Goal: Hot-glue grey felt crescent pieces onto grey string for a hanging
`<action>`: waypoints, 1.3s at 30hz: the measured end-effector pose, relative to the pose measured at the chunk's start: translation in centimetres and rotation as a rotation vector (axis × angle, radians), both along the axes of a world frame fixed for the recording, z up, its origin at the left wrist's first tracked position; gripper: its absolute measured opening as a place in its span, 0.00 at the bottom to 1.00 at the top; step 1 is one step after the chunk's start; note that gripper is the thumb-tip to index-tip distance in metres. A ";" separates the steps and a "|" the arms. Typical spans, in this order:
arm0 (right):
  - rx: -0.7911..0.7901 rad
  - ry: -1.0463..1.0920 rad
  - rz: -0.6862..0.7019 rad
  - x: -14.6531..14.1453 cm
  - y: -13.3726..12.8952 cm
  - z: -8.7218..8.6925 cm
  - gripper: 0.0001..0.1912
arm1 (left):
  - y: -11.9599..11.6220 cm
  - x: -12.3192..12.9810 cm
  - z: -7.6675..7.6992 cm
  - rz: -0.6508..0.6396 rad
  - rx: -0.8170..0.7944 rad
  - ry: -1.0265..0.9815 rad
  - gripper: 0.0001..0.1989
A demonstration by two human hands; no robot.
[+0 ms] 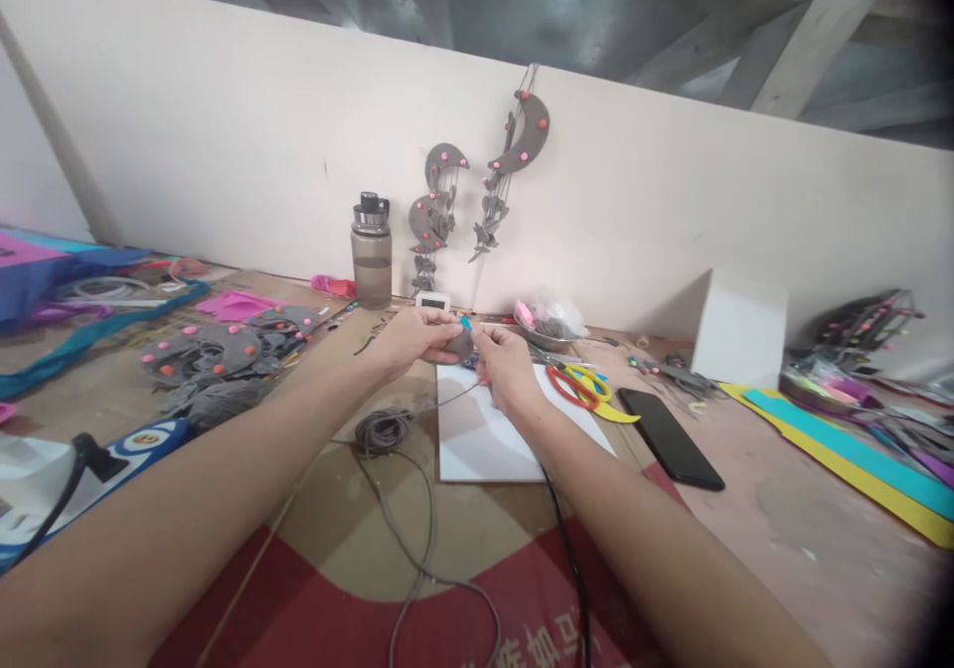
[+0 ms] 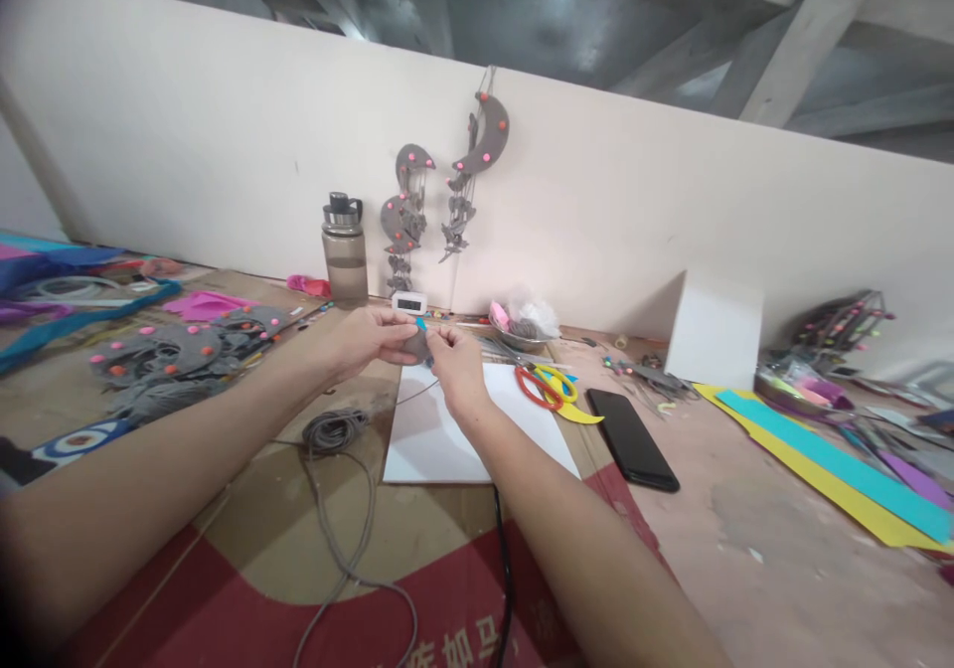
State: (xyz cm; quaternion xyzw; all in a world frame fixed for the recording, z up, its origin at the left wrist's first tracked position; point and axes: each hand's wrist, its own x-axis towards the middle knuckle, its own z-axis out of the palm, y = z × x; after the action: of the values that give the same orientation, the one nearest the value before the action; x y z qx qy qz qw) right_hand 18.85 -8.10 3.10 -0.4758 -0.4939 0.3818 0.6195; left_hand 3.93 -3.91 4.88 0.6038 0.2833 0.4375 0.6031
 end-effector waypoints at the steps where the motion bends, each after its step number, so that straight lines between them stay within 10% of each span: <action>1: -0.002 0.018 -0.005 0.0 -0.1 0.1 0.14 | 0.1 -0.1 0.0 -0.003 0.010 -0.009 0.21; 32: 0.251 -0.300 -0.166 -1.0 -2.6 0.5 0.10 | -0.8 -0.6 1.1 -0.111 -0.037 0.002 0.24; 39: 0.106 -0.129 -0.192 -0.8 -1.6 -0.4 0.10 | -1.4 0.4 0.5 0.061 0.038 0.029 0.23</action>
State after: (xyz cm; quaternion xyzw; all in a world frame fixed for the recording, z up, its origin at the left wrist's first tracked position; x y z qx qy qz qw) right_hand 18.05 -9.68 2.67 -0.5112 -0.5045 0.2626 0.6443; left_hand 4.32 -5.35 5.33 0.6124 0.3020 0.4523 0.5738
